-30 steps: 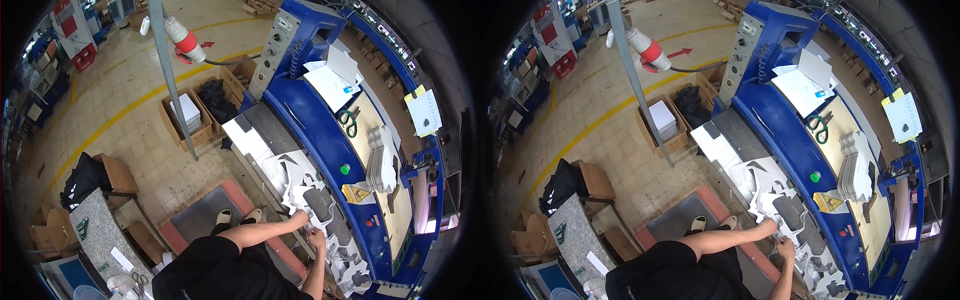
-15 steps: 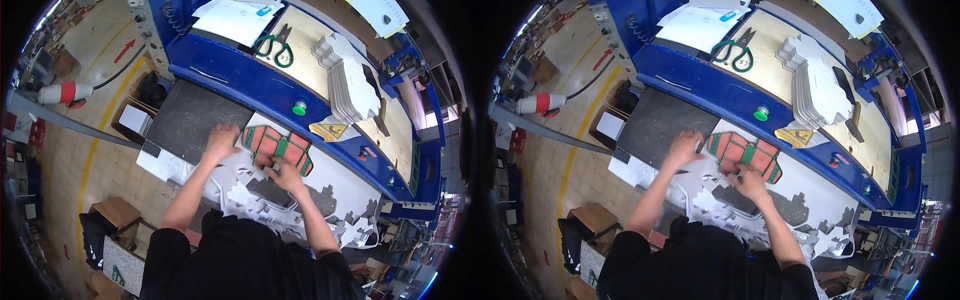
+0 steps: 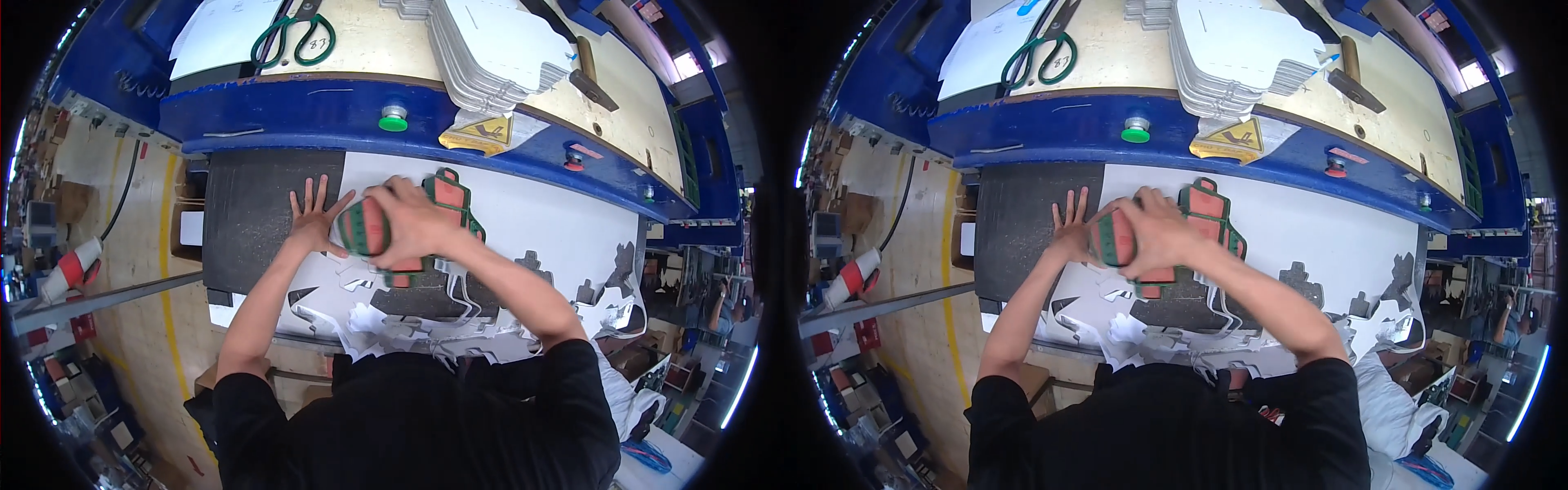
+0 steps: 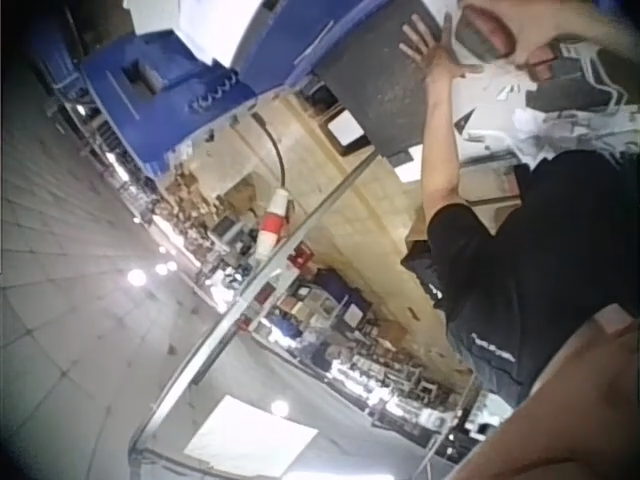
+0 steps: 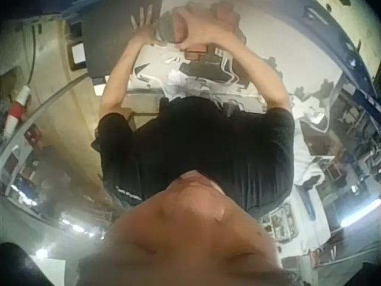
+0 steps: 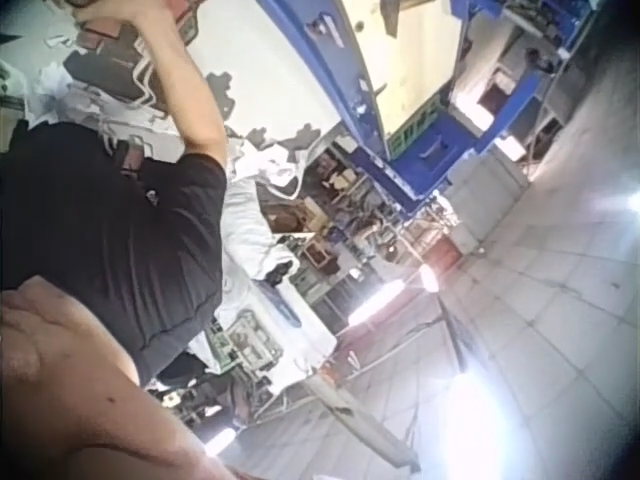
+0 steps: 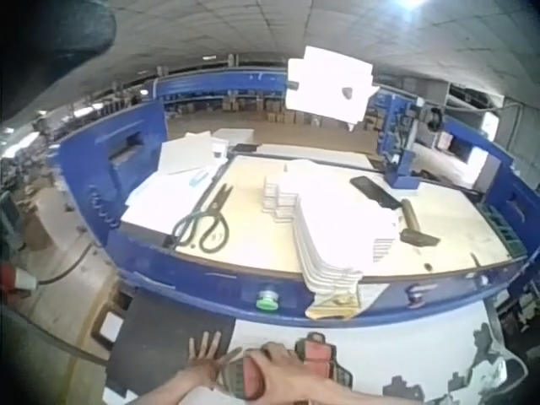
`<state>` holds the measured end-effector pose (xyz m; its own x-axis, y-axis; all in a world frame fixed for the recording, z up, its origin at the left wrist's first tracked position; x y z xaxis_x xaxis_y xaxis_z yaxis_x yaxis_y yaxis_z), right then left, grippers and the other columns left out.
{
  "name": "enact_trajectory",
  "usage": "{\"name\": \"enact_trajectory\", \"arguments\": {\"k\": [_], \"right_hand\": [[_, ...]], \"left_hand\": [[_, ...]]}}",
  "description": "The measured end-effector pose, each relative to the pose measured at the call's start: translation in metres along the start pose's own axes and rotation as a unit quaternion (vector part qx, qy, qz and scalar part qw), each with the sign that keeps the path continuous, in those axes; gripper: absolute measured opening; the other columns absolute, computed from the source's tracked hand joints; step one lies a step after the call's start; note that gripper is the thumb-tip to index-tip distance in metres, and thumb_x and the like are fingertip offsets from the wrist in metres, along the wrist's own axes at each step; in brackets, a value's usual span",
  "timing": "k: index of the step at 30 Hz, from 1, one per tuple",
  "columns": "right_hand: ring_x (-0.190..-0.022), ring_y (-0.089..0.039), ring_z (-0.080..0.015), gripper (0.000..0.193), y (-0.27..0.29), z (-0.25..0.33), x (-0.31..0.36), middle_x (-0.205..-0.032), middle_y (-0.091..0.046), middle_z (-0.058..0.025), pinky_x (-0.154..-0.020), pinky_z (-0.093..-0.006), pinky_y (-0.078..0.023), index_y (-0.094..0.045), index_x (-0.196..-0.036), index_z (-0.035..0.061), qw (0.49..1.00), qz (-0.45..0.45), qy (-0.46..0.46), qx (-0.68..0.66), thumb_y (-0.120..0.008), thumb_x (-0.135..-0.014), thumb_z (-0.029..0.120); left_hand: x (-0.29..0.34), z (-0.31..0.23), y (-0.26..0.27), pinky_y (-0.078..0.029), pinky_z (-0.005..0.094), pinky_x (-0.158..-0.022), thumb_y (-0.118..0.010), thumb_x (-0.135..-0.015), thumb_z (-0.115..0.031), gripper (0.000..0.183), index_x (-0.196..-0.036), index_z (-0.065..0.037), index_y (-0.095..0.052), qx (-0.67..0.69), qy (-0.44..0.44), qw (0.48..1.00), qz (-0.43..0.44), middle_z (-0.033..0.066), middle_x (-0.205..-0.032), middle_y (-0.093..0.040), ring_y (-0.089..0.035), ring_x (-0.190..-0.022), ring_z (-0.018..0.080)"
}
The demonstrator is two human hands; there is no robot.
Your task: Use a die-cutting press to cut shoe components from a sheet of material.
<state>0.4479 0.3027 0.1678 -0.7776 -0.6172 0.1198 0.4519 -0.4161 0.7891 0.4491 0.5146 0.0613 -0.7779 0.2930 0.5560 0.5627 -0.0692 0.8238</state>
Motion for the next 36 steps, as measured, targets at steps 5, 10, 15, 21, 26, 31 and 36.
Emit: {"name": "enact_trajectory", "arguments": {"k": [5,10,15,21,26,31,36], "right_hand": [[-0.117,-0.047,-0.0375,0.097,0.085,-0.003,0.096,-0.122,-0.045,-0.0199,-0.099,-0.0447,-0.041,-0.045,-0.127,0.0075,0.983,-0.088,0.129,-0.094,-0.088,-0.045,0.032],[-0.112,-0.052,-0.031,0.093,0.092,-0.074,0.205,-0.122,-0.049,-0.0147,-0.097,-0.0464,-0.044,-0.04,-0.131,0.0078,0.802,-0.512,-0.124,-0.281,-0.087,-0.057,0.039],[-0.127,-0.041,-0.041,0.081,0.081,-0.177,0.273,-0.138,-0.04,-0.017,-0.098,-0.0635,-0.039,-0.041,-0.137,0.018,0.524,-0.472,-0.389,-0.593,-0.058,-0.077,0.07],[-0.106,-0.06,-0.0425,0.087,0.073,-0.253,0.314,-0.127,-0.056,-0.0187,-0.089,-0.0568,-0.051,-0.045,-0.138,0.0144,0.488,-0.092,-0.483,-0.721,-0.035,-0.081,0.079],[-0.097,-0.065,-0.0408,0.102,0.079,-0.31,0.361,-0.11,-0.063,-0.0279,-0.08,-0.0489,-0.057,-0.042,-0.131,-0.0087,0.602,0.132,-0.592,-0.52,-0.049,-0.078,0.078],[-0.099,-0.066,-0.0378,0.109,0.114,-0.341,0.374,-0.108,-0.063,-0.0289,-0.085,-0.0423,-0.054,-0.024,-0.138,-0.0071,0.884,0.18,-0.422,0.092,-0.079,-0.069,0.056],[-0.106,-0.061,-0.0424,0.102,0.099,-0.349,0.358,-0.116,-0.062,-0.0245,-0.089,-0.0449,-0.05,-0.025,-0.142,0.0078,0.968,0.039,-0.249,-0.019,-0.087,-0.064,0.033]], "left_hand": [[0.007,-0.006,0.019,0.003,0.0659,-0.111,-0.088,-0.046,-0.057,0.14,-0.15,-0.046,0.004,-0.015,0.03,0.999,0.041,0.0194,-0.158,0.017,0.016,-0.144,0.0444],[0.001,-0.012,0.01,-0.001,0.0637,-0.113,-0.086,-0.056,-0.05,0.115,-0.151,-0.036,-0.021,0.052,0.043,0.996,-0.055,0.0212,-0.159,0.004,0.004,-0.145,0.0457],[-0.006,-0.113,-0.014,-0.021,0.0569,-0.113,-0.067,-0.085,-0.034,0.047,-0.125,-0.01,-0.061,0.231,-0.105,0.909,-0.329,0.0244,-0.141,-0.043,-0.035,-0.135,0.04],[0.006,-0.221,-0.039,-0.036,0.0474,-0.101,-0.067,-0.084,-0.028,0.033,-0.11,-0.008,-0.066,0.227,-0.179,0.902,-0.321,0.0118,-0.114,-0.057,-0.05,-0.112,0.0303],[-0.009,-0.282,-0.039,-0.041,0.0417,-0.092,-0.07,-0.079,-0.025,0.029,-0.103,-0.008,-0.065,0.156,-0.133,0.922,-0.328,0.0096,-0.102,-0.057,-0.053,-0.103,0.0288],[-0.005,-0.298,-0.043,-0.045,0.0403,-0.085,-0.071,-0.078,-0.024,0.027,-0.098,-0.007,-0.066,0.166,-0.075,0.925,-0.334,0.0095,-0.098,-0.058,-0.055,-0.097,0.0291],[0.004,-0.302,-0.049,-0.045,0.0403,-0.084,-0.073,-0.077,-0.024,0.028,-0.098,-0.007,-0.067,0.173,-0.067,0.919,-0.348,0.0096,-0.098,-0.058,-0.055,-0.097,0.0294]]}}
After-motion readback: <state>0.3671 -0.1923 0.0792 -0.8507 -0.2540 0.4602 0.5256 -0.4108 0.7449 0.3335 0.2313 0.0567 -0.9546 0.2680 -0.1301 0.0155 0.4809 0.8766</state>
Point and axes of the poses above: each hand's wrist, its own x-axis away from the middle knuckle, its own y-axis out of the back of the hand, z = x × y, the point moved 3 cm from there along -x, towards the middle knuckle
